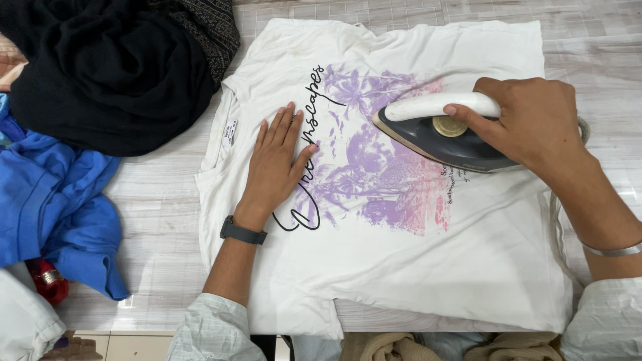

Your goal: The person irons a white t-shirt with a graphic print on a flat surface, smoothing the fabric and moving the iron back and forth. After finishing the white shirt, the person picks up a blue polo shirt, unfolds it, and lays it flat on the surface to prepare for ironing.

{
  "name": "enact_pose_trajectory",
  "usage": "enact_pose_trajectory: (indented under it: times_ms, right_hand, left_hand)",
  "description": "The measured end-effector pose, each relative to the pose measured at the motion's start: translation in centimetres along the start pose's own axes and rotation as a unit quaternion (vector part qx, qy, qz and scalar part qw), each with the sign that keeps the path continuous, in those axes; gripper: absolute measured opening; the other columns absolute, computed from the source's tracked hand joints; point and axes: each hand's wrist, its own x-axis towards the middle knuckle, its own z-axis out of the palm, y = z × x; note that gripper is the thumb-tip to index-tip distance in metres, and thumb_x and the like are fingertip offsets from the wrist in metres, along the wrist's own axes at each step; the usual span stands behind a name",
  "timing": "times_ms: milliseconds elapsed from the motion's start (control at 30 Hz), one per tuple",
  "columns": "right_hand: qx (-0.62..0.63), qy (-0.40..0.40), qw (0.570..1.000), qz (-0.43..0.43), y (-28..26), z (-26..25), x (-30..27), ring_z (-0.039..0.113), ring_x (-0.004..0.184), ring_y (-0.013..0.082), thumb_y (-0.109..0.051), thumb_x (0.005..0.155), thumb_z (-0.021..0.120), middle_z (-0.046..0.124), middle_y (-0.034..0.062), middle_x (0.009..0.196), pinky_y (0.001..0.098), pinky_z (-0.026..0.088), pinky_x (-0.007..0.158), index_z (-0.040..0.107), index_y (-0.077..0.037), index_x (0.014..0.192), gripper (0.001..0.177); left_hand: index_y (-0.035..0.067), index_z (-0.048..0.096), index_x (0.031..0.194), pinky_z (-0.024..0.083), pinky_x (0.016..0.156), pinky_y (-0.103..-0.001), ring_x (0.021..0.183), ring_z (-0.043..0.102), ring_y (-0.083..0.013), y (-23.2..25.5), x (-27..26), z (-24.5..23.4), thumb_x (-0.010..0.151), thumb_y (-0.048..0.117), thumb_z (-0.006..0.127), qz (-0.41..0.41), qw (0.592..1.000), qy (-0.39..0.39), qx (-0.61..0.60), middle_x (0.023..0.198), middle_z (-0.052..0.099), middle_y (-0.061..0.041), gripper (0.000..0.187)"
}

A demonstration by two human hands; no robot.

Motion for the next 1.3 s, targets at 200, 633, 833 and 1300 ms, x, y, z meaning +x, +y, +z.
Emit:
enact_pose_trajectory:
  times_ms: [200,633,833,1300]
  right_hand:
    - [-0.027,0.045,0.999,0.009,-0.3,0.6,-0.3,0.058,0.048,0.0226,-0.065,0.104,0.064,0.061,0.0062,0.057,0.036,0.038,0.046,0.078,-0.011,0.099,0.057]
    - [-0.046,0.063,0.996,0.037,4.0,1.5,-0.1,0.058,0.048,0.022,-0.064,0.106,0.062,0.06,0.006,0.051,0.0352,0.039,0.049,0.076,-0.009,0.089,0.059]
    - [-0.069,0.048,0.996,0.028,6.6,-0.6,-3.1,0.057,0.041,0.0207,-0.061,0.092,0.068,0.06,0.0054,0.05,0.0338,0.04,0.042,0.079,-0.009,0.095,0.053]
    - [-0.048,-0.021,0.986,0.16,12.2,-0.6,-6.5,0.058,0.04,0.0189,-0.065,0.101,0.06,0.062,0.0043,0.05,0.033,0.043,0.047,0.079,-0.009,0.098,0.059]
  left_hand:
    - [0.004,0.036,0.158,0.013,0.127,-0.045,0.156,0.023,-0.0266,0.0,-0.1,-0.1,0.106,0.047,0.047,-0.003,1.0,0.0,-0.002,0.167,0.03,-0.013,0.068]
    - [0.004,0.041,0.156,0.015,0.126,-0.045,0.155,0.027,-0.0278,0.3,-0.5,-0.4,0.105,0.047,0.05,-0.002,1.0,0.018,-0.007,0.166,0.034,-0.014,0.067]
    - [0.004,0.042,0.155,0.016,0.126,-0.045,0.155,0.027,-0.028,0.5,-0.4,-0.4,0.104,0.046,0.051,-0.005,1.0,0.018,-0.009,0.165,0.035,-0.014,0.066]
    - [0.0,0.037,0.156,0.013,0.124,-0.052,0.154,0.024,-0.032,3.4,1.8,1.3,0.107,0.04,0.043,0.026,1.0,-0.01,-0.01,0.166,0.028,-0.019,0.064]
